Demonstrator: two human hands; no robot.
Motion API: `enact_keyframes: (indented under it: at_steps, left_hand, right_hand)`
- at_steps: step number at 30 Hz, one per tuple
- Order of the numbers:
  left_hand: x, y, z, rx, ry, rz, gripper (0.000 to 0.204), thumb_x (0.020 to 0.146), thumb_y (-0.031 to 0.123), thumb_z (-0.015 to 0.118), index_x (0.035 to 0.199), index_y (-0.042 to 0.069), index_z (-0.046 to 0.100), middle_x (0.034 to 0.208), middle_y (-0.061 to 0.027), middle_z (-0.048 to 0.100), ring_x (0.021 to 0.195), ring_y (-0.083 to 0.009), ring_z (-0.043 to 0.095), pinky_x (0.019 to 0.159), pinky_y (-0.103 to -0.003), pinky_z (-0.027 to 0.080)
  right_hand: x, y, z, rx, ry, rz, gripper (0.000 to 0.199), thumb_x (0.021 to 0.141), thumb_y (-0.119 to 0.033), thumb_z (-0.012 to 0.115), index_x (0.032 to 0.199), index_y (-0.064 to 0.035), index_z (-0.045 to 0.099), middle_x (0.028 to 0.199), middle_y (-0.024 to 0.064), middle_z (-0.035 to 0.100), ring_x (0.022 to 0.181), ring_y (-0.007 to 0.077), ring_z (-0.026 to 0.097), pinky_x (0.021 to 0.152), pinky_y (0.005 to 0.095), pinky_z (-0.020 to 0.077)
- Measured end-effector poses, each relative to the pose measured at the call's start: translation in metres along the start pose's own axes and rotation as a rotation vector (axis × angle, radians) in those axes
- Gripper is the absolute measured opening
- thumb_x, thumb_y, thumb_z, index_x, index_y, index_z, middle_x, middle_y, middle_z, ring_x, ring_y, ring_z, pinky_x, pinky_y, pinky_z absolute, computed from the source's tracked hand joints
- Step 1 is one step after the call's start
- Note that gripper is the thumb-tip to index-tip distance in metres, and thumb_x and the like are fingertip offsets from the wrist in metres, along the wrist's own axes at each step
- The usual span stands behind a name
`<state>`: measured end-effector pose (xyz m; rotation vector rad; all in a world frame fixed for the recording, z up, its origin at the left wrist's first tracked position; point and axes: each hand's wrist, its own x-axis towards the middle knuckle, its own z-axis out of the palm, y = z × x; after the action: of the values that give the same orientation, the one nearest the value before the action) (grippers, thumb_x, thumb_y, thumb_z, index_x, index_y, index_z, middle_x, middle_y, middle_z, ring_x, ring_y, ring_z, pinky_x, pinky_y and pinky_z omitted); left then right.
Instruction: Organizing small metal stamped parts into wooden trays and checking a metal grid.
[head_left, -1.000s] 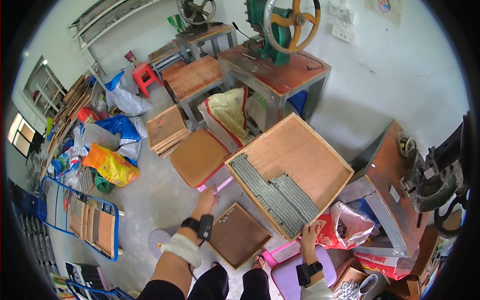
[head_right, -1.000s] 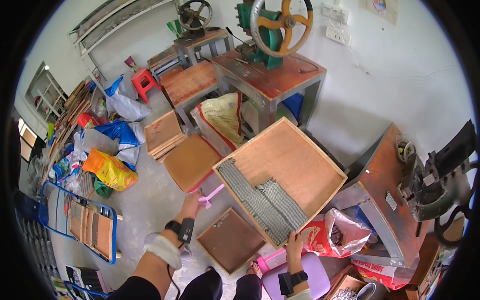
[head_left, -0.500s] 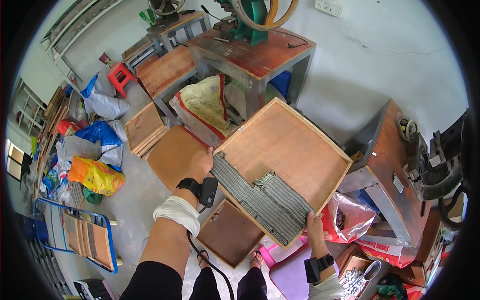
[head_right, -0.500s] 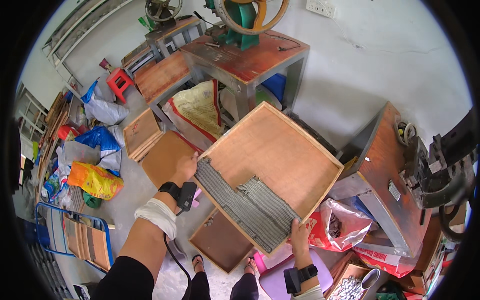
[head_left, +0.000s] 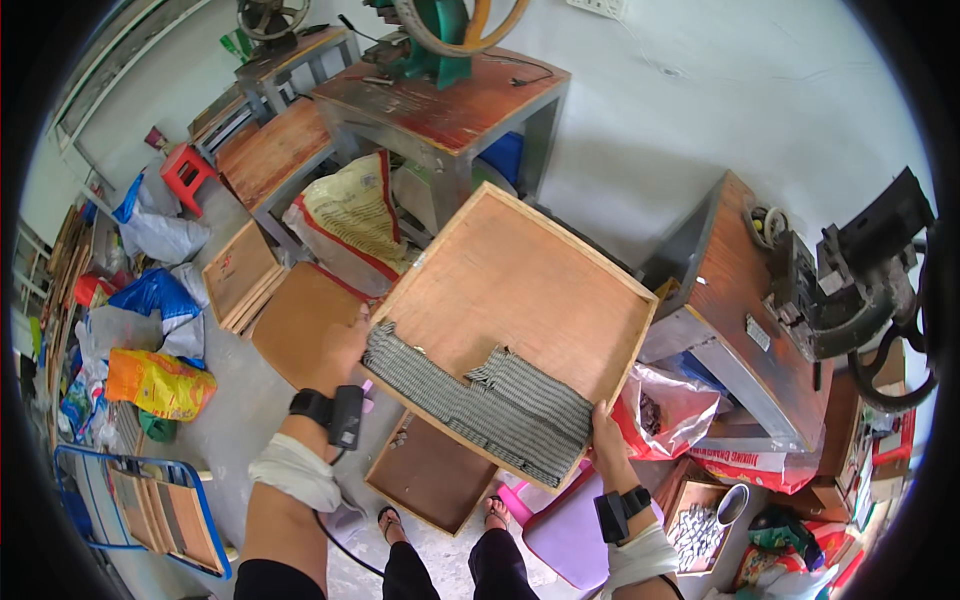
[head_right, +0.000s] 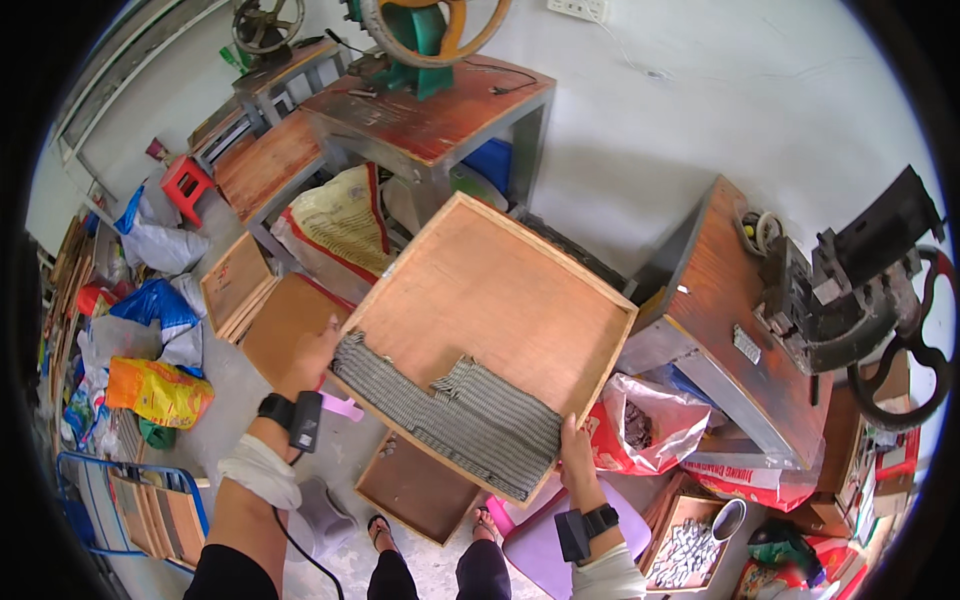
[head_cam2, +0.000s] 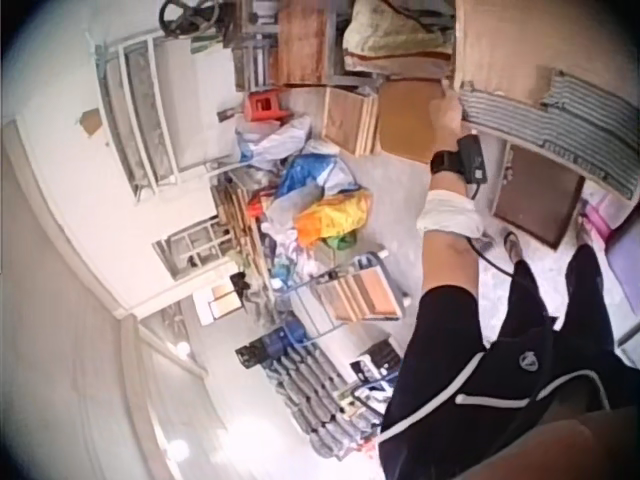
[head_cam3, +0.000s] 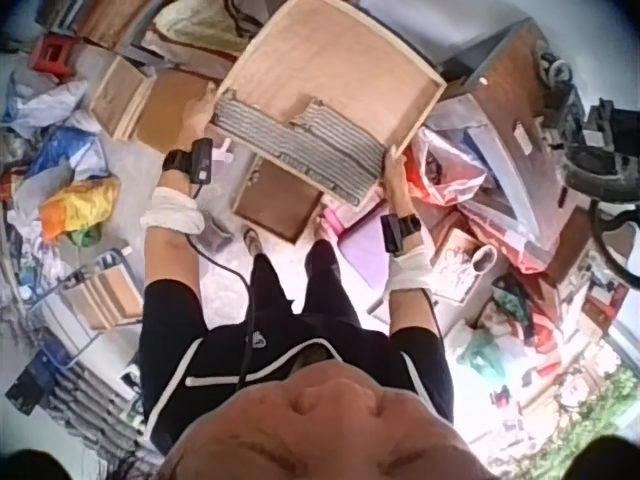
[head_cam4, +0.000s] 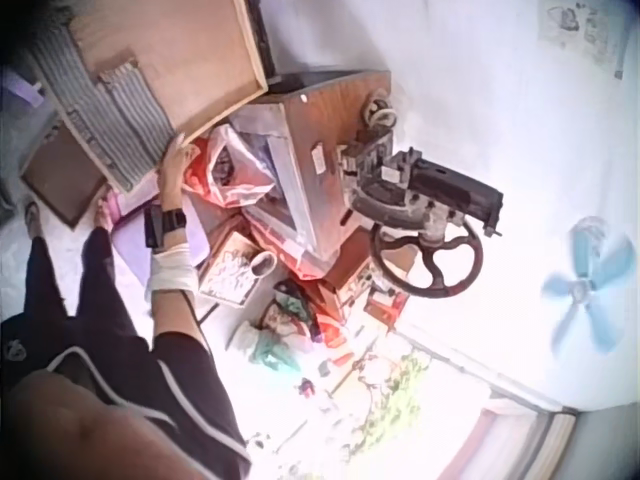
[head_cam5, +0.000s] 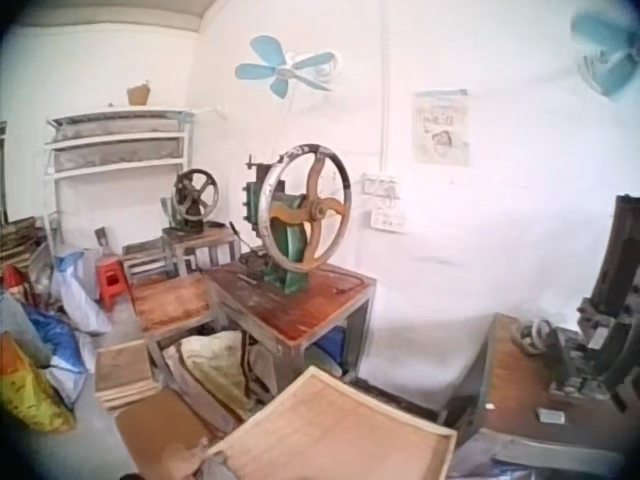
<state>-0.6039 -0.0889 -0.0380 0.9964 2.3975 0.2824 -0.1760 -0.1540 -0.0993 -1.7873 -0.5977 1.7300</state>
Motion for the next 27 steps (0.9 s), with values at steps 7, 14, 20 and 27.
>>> enact_keyframes:
  at_steps: [7, 14, 20, 27]
  left_hand:
    - [-0.049, 0.037, -0.033, -0.270, -0.268, 0.179, 0.069, 0.084, 0.061, 0.038, 0.100, -0.002, 0.061, 0.092, -0.0174, 0.062, 0.087, -0.0252, 0.056, 0.078, -0.036, 0.042]
    - [-0.110, -0.036, 0.016, -0.662, -0.030, 0.268, 0.050, 0.090, 0.040, 0.044, 0.104, -0.007, 0.056, 0.095, -0.0090, 0.059, 0.087, -0.0165, 0.053, 0.077, -0.031, 0.043]
    - [-0.210, -0.152, 0.014, -0.778, -0.215, 0.031, 0.050, 0.091, 0.039, 0.041, 0.106, -0.007, 0.054, 0.096, -0.0114, 0.059, 0.086, -0.0193, 0.056, 0.077, -0.031, 0.044]
    - [-0.336, -0.205, 0.001, -0.411, -0.427, 0.032, 0.050, 0.091, 0.045, 0.040, 0.096, 0.000, 0.063, 0.075, -0.0022, 0.053, 0.066, -0.0122, 0.047, 0.058, -0.027, 0.039]
  right_hand:
    - [0.062, 0.048, -0.017, -0.619, 0.609, -0.485, 0.046, 0.090, -0.033, 0.042, 0.112, 0.0067, 0.045, 0.074, 0.0244, 0.057, 0.066, 0.0328, 0.059, 0.055, 0.0429, 0.0472]
    - [-0.011, 0.045, -0.023, -0.200, 0.668, -0.378, 0.067, 0.087, -0.051, 0.037, 0.084, 0.0125, 0.058, 0.081, 0.0364, 0.055, 0.083, 0.0468, 0.056, 0.075, 0.0474, 0.0428]
    - [-0.146, 0.086, -0.044, -0.242, 0.545, -0.275, 0.057, 0.087, -0.047, 0.040, 0.091, 0.0062, 0.059, 0.082, 0.0329, 0.056, 0.088, 0.0450, 0.055, 0.077, 0.0468, 0.0418]
    - [-0.300, 0.192, -0.078, -0.190, 0.752, -0.161, 0.055, 0.087, -0.046, 0.041, 0.084, 0.0049, 0.060, 0.078, 0.0297, 0.057, 0.081, 0.0450, 0.056, 0.071, 0.0464, 0.0430]
